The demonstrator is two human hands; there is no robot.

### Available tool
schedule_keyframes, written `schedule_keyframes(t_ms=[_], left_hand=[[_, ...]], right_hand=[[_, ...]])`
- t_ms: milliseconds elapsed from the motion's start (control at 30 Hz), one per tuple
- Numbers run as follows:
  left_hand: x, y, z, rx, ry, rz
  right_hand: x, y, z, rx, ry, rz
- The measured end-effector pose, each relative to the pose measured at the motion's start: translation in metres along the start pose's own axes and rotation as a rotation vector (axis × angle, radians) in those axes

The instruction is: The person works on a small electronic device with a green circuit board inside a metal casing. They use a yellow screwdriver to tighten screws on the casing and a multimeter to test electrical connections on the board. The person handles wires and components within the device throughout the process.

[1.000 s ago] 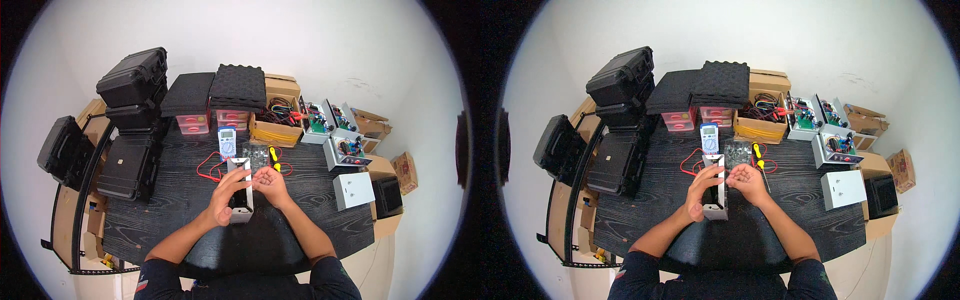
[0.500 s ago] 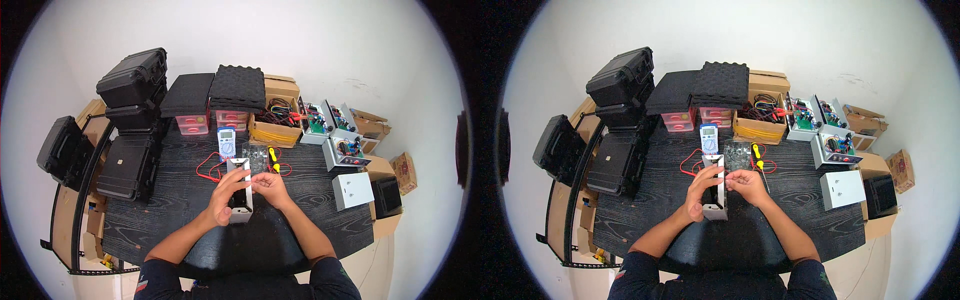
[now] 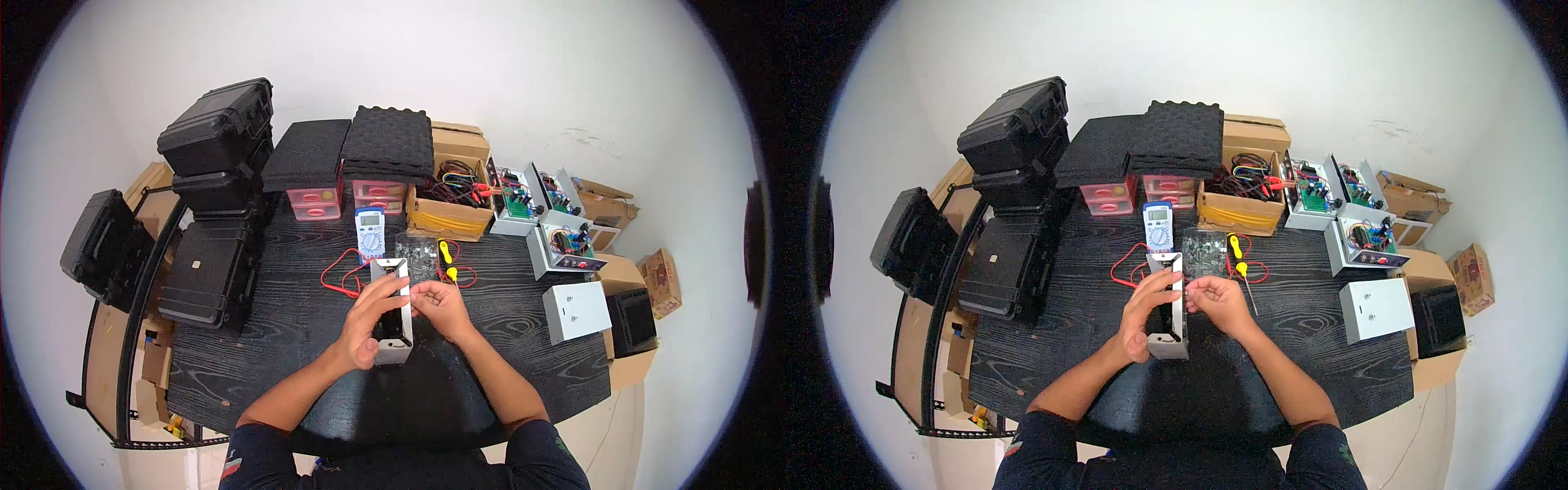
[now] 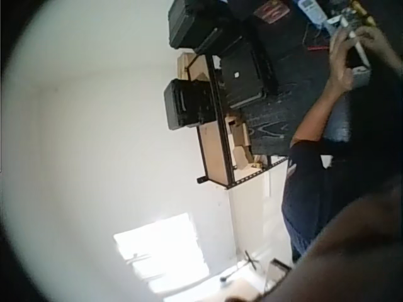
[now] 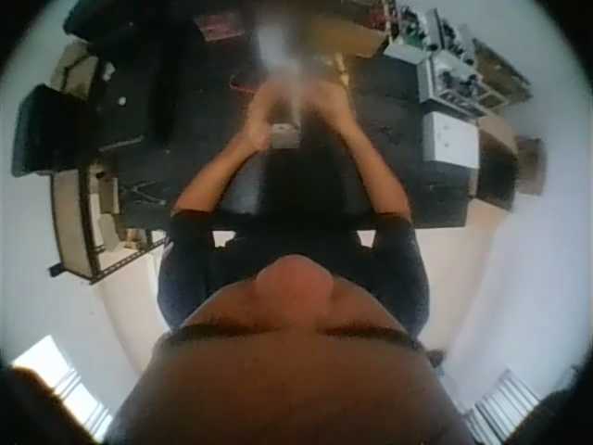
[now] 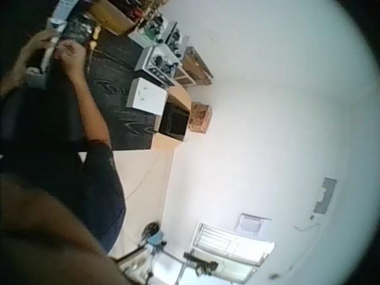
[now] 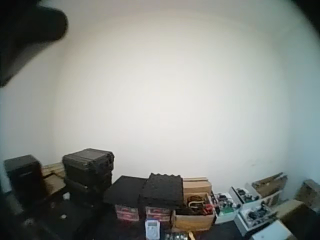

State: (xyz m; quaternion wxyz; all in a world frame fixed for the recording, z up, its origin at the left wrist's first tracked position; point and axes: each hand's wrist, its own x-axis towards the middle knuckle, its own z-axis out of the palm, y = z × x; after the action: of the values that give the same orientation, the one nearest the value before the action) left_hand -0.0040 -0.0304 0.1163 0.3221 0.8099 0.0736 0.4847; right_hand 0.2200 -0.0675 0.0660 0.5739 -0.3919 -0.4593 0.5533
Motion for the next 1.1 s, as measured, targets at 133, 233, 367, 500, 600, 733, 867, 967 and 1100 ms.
schedule_keyframes(t_ms=[133, 233, 367, 500, 600, 733, 867, 967, 1100], left_hand=[[-0.001, -0.001, 0.0, 0.008, -0.005, 0.0], [-0.001, -0.002, 0.0, 0.007, -0.002, 0.002], [0.0, 0.0, 0.0, 0.008, 0.002, 0.0], [-0.001, -0.001, 0.0, 0.007, 0.009, 0.009], [-0.001, -0.001, 0.001, 0.028, 0.01, 0.015], [0.002, 0.001, 0.002, 0.038, 0.007, 0.027], [0.0, -0.001, 0.0, 0.008, 0.002, 0.016], [-0.001, -0.001, 0.001, 0.009, 0.0, 0.013], [-0.001, -0.001, 0.001, 0.013, 0.0, 0.013]], right_hand=[[-0.002, 0.001, 0.001, -0.02, 0.009, -0.024], [-0.005, -0.001, 0.004, -0.029, 0.018, -0.049], [-0.006, 0.001, 0.008, -0.121, 0.051, -0.1], [-0.008, -0.025, 0.017, -0.611, 0.042, -0.189], [-0.008, -0.036, 0.018, -0.789, 0.003, -0.359], [-0.011, -0.035, 0.019, -0.758, -0.036, -0.376], [-0.012, -0.044, 0.021, -0.868, -0.067, -0.306], [-0.014, -0.053, 0.033, -0.776, 0.0, -0.274], [-0.007, -0.037, 0.021, -0.974, -0.083, -0.451]])
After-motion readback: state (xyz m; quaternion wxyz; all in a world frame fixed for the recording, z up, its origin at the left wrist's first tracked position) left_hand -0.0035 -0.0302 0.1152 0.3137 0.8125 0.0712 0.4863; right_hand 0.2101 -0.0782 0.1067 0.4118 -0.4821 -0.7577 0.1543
